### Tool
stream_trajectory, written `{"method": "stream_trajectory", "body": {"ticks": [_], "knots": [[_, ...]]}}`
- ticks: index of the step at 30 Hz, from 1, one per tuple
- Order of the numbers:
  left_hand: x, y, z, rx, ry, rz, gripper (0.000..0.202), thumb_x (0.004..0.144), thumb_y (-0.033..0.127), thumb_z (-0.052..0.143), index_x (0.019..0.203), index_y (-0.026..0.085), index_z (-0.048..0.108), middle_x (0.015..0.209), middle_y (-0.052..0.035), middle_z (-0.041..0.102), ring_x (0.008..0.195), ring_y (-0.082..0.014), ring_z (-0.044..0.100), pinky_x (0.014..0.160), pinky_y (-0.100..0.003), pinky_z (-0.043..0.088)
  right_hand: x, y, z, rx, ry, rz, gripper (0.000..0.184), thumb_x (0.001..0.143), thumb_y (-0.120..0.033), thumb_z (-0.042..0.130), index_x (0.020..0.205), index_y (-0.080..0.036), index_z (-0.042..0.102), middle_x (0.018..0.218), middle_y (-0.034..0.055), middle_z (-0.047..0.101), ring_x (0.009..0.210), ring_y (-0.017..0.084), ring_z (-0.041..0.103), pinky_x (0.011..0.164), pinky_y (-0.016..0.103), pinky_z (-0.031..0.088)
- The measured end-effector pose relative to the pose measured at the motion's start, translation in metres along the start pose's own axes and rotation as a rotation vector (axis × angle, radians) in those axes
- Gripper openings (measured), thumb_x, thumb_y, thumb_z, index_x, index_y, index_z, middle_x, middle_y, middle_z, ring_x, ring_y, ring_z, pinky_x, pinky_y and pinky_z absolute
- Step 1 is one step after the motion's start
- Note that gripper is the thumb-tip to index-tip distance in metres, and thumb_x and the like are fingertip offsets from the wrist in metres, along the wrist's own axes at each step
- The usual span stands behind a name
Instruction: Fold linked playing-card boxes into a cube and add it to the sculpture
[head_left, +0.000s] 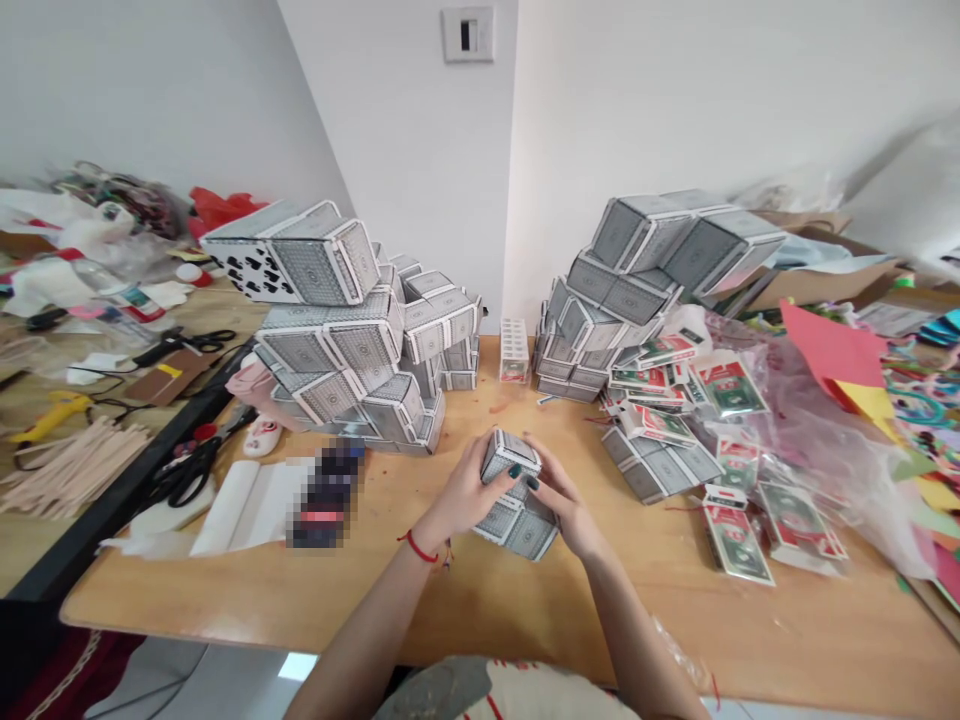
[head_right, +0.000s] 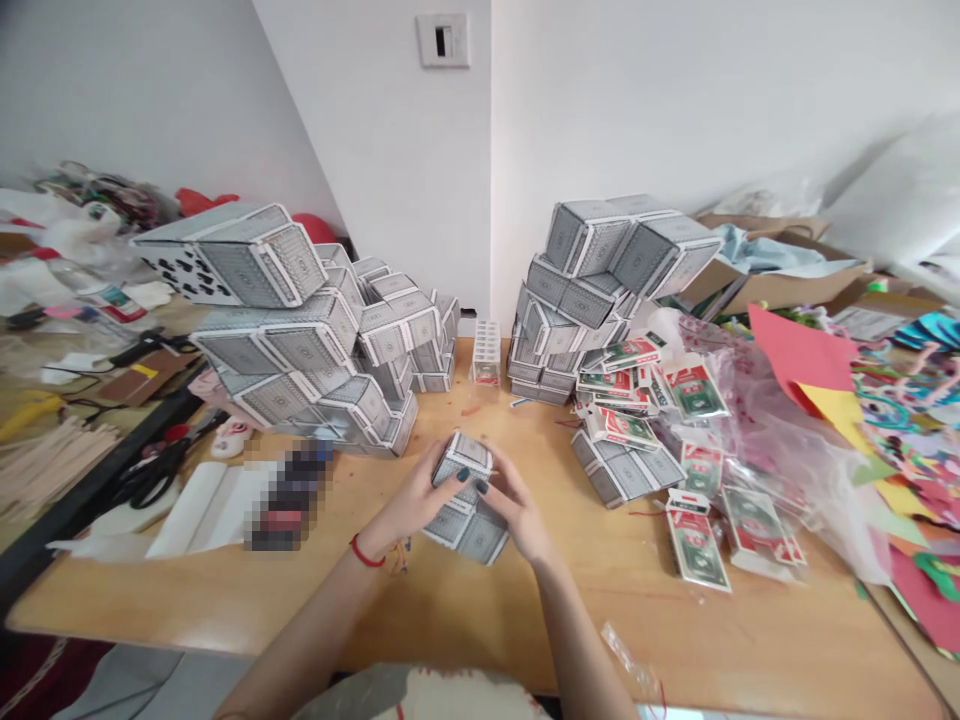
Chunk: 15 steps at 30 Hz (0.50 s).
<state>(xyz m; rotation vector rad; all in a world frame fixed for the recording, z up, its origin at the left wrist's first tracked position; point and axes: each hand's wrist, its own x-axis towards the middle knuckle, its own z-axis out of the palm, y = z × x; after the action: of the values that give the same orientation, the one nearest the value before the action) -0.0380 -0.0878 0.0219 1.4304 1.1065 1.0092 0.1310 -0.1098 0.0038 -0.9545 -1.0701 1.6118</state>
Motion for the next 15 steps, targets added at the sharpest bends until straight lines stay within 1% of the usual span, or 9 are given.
{"method": "stream_trajectory", "body": {"ticks": [2,3,5,7,8,10,13,15], "knots": [[0.002,-0.002,-0.004,-0.068,0.023,-0.024,0.049,0.079,0.038,0.059,0.124,0.024,0.049,0.134,-0.008,0.046,0.128,-0.0249,0.036,0.107,-0.038,0.025,0.003,0.004,-0.001,0.003,0.092,0.02,0.052,0.075,-0.049,0.059,0.123,-0.031,0.046,0.13,0.0023,0.051,0.118,0.023,0.048,0.092,0.035,0.043],[0.001,-0.004,-0.005,-0.115,0.034,-0.053,0.049,0.081,0.039,0.056,0.126,0.024,0.047,0.136,-0.0075,0.043,0.13,-0.0245,0.034,0.107,-0.037,0.025,0.004,0.008,-0.001,0.012,0.163,0.022,0.048,0.078,-0.05,0.056,0.12,-0.03,0.046,0.128,0.0027,0.052,0.117,0.023,0.049,0.09,0.034,0.044],[-0.001,-0.009,-0.005,-0.221,0.04,-0.126,0.05,0.082,0.039,0.054,0.129,0.025,0.043,0.135,-0.0077,0.044,0.127,-0.0241,0.038,0.104,-0.037,0.029,0.006,0.016,0.0,0.036,0.321,0.02,0.042,0.08,-0.052,0.05,0.116,-0.03,0.044,0.123,0.0032,0.054,0.11,0.022,0.053,0.084,0.034,0.047],[-0.004,-0.016,-0.002,-0.291,0.061,-0.182,0.053,0.079,0.037,0.059,0.128,0.025,0.042,0.128,-0.0075,0.05,0.122,-0.0234,0.044,0.1,-0.035,0.034,0.008,0.024,0.0,0.037,0.42,0.031,0.039,0.079,-0.053,0.05,0.109,-0.029,0.042,0.115,0.0032,0.055,0.102,0.021,0.056,0.076,0.033,0.05],[-0.006,-0.019,0.001,-0.297,0.093,-0.189,0.051,0.077,0.036,0.061,0.125,0.025,0.044,0.125,-0.0069,0.052,0.121,-0.0225,0.045,0.099,-0.034,0.035,0.008,0.026,-0.001,0.03,0.43,0.037,0.039,0.077,-0.053,0.053,0.105,-0.029,0.041,0.111,0.0028,0.055,0.098,0.02,0.057,0.073,0.032,0.051],[-0.009,-0.025,0.005,-0.269,0.158,-0.175,0.045,0.076,0.034,0.062,0.117,0.025,0.047,0.118,-0.0054,0.054,0.115,-0.0209,0.048,0.096,-0.032,0.037,0.009,0.023,-0.004,-0.001,0.393,0.023,0.041,0.073,-0.05,0.06,0.101,-0.029,0.039,0.104,0.0016,0.054,0.091,0.019,0.057,0.071,0.032,0.051],[-0.009,-0.029,0.006,-0.196,0.183,-0.152,0.032,0.076,0.036,0.062,0.103,0.023,0.053,0.108,-0.0045,0.057,0.108,-0.0207,0.051,0.094,-0.032,0.038,0.011,0.009,-0.01,-0.106,0.269,-0.038,0.05,0.072,-0.044,0.064,0.111,-0.03,0.037,0.1,0.0011,0.055,0.09,0.018,0.056,0.076,0.032,0.049],[-0.007,-0.03,0.006,-0.167,0.196,-0.138,0.026,0.076,0.039,0.062,0.096,0.023,0.056,0.108,-0.0046,0.057,0.107,-0.0209,0.051,0.092,-0.031,0.038,0.012,-0.001,-0.011,-0.198,0.175,-0.057,0.048,0.073,-0.043,0.063,0.113,-0.029,0.042,0.101,0.0021,0.057,0.092,0.019,0.055,0.081,0.033,0.046]]}}
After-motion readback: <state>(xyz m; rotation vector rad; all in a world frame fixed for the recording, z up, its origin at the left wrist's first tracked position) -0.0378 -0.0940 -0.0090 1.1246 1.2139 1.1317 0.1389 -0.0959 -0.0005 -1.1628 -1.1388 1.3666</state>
